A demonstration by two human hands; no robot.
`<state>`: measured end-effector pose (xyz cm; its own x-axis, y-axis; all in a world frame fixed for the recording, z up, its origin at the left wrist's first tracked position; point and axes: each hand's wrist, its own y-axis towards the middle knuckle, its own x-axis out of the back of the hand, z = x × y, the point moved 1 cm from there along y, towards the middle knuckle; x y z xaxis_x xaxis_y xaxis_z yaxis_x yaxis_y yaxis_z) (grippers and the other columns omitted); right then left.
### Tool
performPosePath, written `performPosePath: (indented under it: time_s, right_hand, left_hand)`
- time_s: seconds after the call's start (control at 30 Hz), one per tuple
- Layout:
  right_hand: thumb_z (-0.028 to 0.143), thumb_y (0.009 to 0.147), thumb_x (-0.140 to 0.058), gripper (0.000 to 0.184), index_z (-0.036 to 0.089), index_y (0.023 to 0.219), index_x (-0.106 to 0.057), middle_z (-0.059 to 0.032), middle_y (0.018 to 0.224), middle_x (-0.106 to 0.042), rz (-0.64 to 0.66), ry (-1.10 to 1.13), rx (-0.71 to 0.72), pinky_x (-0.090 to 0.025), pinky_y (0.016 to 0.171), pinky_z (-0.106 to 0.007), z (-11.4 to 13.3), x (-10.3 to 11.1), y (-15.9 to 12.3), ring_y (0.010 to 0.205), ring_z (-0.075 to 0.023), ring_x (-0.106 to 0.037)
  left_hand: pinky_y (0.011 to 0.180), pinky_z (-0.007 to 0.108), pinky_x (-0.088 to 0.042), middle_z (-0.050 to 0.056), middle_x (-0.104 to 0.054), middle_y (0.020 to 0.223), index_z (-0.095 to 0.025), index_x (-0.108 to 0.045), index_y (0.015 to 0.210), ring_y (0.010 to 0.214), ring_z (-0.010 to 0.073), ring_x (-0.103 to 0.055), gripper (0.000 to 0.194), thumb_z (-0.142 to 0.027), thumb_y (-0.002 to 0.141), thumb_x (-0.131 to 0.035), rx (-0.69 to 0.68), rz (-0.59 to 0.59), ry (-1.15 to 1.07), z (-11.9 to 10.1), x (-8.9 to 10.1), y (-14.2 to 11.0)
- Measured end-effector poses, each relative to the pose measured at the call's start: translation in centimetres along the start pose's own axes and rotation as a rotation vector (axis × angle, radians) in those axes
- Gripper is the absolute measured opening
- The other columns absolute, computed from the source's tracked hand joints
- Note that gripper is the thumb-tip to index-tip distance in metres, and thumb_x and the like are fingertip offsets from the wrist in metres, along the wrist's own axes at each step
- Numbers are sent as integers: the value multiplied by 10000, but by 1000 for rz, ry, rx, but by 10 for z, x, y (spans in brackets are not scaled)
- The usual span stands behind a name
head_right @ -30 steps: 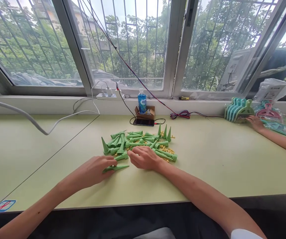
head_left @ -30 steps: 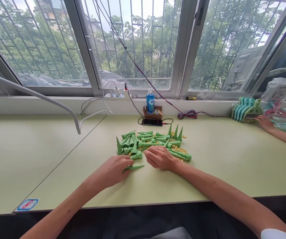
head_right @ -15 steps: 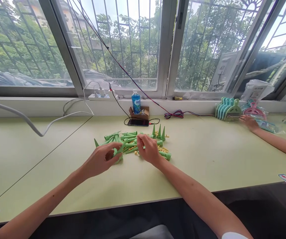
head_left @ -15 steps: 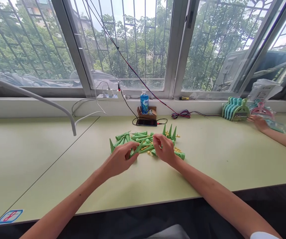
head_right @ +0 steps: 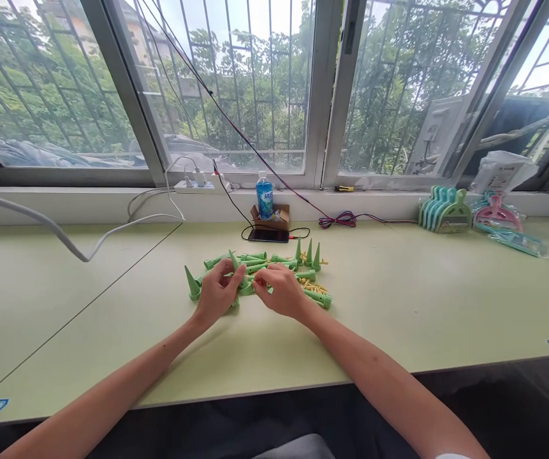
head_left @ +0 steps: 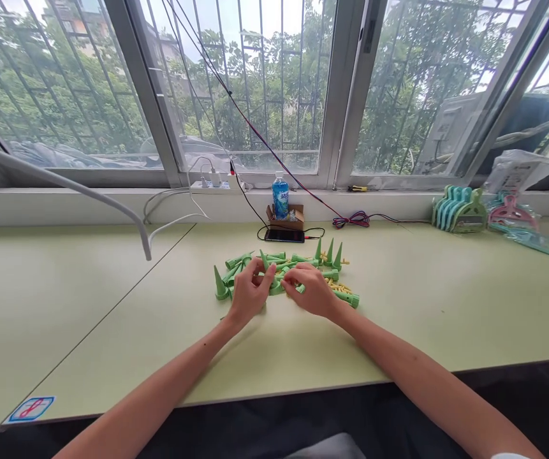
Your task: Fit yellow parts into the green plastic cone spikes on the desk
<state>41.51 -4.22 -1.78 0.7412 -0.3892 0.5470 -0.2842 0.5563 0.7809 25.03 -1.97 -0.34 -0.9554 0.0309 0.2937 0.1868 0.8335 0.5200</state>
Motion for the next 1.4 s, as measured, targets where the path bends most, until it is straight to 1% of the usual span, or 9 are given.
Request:
performPosePath:
  time_s: [0.1, 0.27, 0.4, 0.53, 0.8, 0.97, 1.07, 1.23, 1.4]
  right_hand:
    - [169, 873, -582, 136, 199, 743, -558, -5, 664, -604, 90, 21, -2, -438, 732, -315, -2, 0, 0, 652, -152, -527]
    - [126, 857, -604, 148, 198, 745, -539, 15, 671, -616, 221, 21, -21, -408, 790, -334, -4, -1, -1, 640, -140, -525]
    - [132, 842, -650, 165, 195, 757, -523, 4, 710, -609, 269, -12, -60, -407, 787, -331, -4, -1, -1, 690, -155, -523]
    - [95, 856, -626, 142, 188, 796, -537, -1, 717, -598, 299, -18, -75, -409, 787, -335, -6, -2, -1, 727, -168, -511]
    - [129, 893, -591, 107, 183, 811, -548, -21, 766, -579, 251, -22, -154, -430, 756, -318, -12, -4, -4, 760, -175, -510]
    - [46, 833, -524, 141, 182, 836, -562, -18, 797, -573, 242, -14, -199, -438, 715, -289, -13, -3, -4, 753, -165, -526]
    - [55, 848, -504, 150, 181, 898, -568, -33, 857, -610, 225, 35, -219, -454, 736, -299, -15, -3, -5, 789, -168, -568]
    - [172, 919, -559, 108, 194, 1025, -562, -63, 933, -659, 138, 80, -240, -473, 813, -345, -21, -3, -4, 895, -198, -617]
    - [161, 920, -560, 86, 191, 1000, -568, -60, 921, -661, 87, 20, -224, -475, 802, -342, -26, 2, -2, 891, -204, -607]
  left_hand:
    - [391, 191, -233, -77, -386, 553, -213, -375, 732, 393, 54, -315, 316, -428, 905, -528, -46, 12, 78, 2, 3, -1]
    - [440, 196, -277, -60, -449, 622, -208, -434, 775, 432, 56, -335, 241, -394, 903, -520, -156, 71, 199, 4, 4, 0]
    - [448, 201, -278, -66, -409, 591, -213, -438, 784, 433, 67, -328, 228, -392, 912, -495, -170, 78, 227, 8, 1, -3]
    - [456, 201, -269, -83, -352, 526, -218, -418, 766, 431, 75, -302, 244, -396, 909, -502, -178, 90, 230, 11, -3, -6]
    - [487, 211, -277, -75, -343, 546, -208, -376, 699, 472, 78, -295, 277, -341, 902, -507, -233, 136, 270, 7, -7, -11]
    - [519, 238, -296, -62, -403, 543, -199, -409, 671, 495, 88, -329, 253, -291, 884, -507, -265, 312, 310, 5, -13, -18]
    - [536, 246, -311, -56, -423, 546, -192, -460, 704, 504, 96, -356, 224, -307, 893, -497, -278, 413, 312, 6, -17, -22]
    - [540, 246, -324, -42, -438, 573, -187, -457, 668, 516, 101, -372, 265, -318, 890, -521, -260, 483, 292, 7, -23, -27]
    - [568, 244, -362, -26, -482, 636, -185, -567, 806, 564, 116, -432, 156, -327, 868, -584, -279, 588, 260, 2, -24, -32]
